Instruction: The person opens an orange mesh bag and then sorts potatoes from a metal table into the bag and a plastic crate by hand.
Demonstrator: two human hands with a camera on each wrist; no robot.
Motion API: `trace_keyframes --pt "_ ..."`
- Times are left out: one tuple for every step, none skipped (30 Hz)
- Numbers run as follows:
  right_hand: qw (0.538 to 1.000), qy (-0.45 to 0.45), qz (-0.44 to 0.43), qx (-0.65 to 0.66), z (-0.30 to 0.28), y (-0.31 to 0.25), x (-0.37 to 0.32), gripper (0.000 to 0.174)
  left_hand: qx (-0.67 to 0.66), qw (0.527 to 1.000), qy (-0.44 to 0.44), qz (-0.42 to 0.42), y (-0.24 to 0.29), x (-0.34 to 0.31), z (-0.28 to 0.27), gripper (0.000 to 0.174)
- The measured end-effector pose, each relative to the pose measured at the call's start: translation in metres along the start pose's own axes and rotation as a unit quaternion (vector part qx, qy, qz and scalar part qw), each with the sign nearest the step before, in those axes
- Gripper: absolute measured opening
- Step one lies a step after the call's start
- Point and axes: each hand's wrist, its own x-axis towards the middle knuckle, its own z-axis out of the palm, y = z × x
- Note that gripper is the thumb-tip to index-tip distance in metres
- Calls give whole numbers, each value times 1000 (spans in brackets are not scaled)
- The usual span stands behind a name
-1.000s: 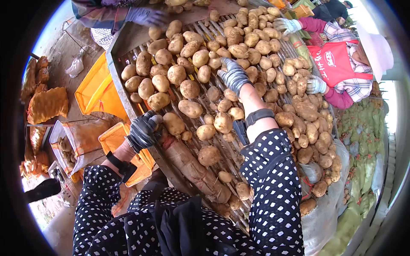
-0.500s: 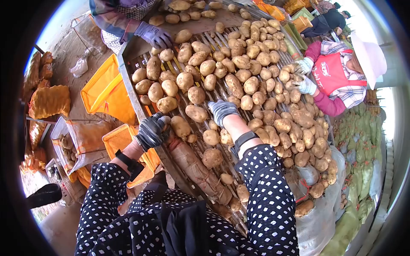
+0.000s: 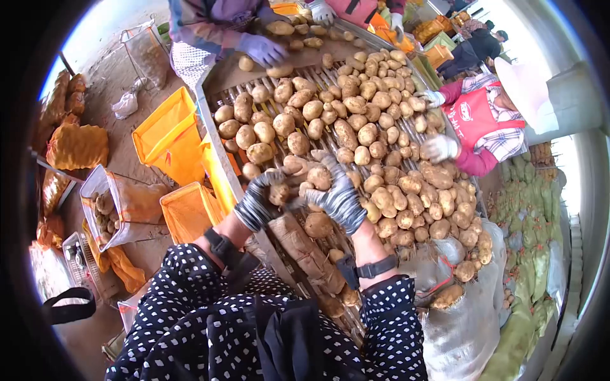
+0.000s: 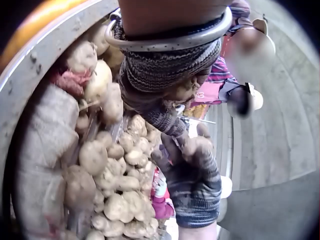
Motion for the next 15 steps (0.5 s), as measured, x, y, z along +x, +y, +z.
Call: trace_keyframes --pt "998 -7 -34 -43 5 -3 -3 69 -39 999 -21 8 -5 -4 -4 45" --pt "994 -12 -68 -85 10 -4 -5 70 -44 995 -86 21 -8 -9 -8 47" --pt "998 -40 -33 31 18 -4 -8 69 -56 995 -77 29 -10 -17 -5 48" --pt "998 -62 -23 20 17 -7 -12 69 -70 995 -68 37 -11 -24 -2 50" --pt "990 -85 -17 111 21 -6 -13 68 -79 994 -75 26 -9 -30 0 50" --pt "973 -110 -13 202 25 -5 -13 69 -78 994 -72 35 -9 -36 -1 50" --pt "974 -101 -62 194 26 -10 -11 70 -80 993 -77 46 -7 -42 -3 49" --pt "970 -94 -49 218 25 -16 -10 71 -78 992 -76 65 -2 -51 -7 49" --pt "970 -84 -59 219 25 -18 -9 65 -51 993 -66 86 2 -50 -24 46" --pt "970 -44 -17 236 32 -5 -10 58 -53 990 -57 120 7 -60 -31 43" --pt "942 -61 50 327 36 -2 -7 56 -67 989 -66 110 16 -62 -52 38" --pt "987 -20 45 151 46 33 -4 56 -68 988 -41 133 27 -75 -55 34" --pt "996 -23 29 -77 44 35 -4 54 -59 984 -13 170 42 -88 -65 35" --pt "983 -26 47 -173 43 77 -7 53 -55 979 9 195 55 -97 -78 36" --pt "959 -42 74 -270 46 76 -15 53 -44 968 23 245 67 -113 -89 36"
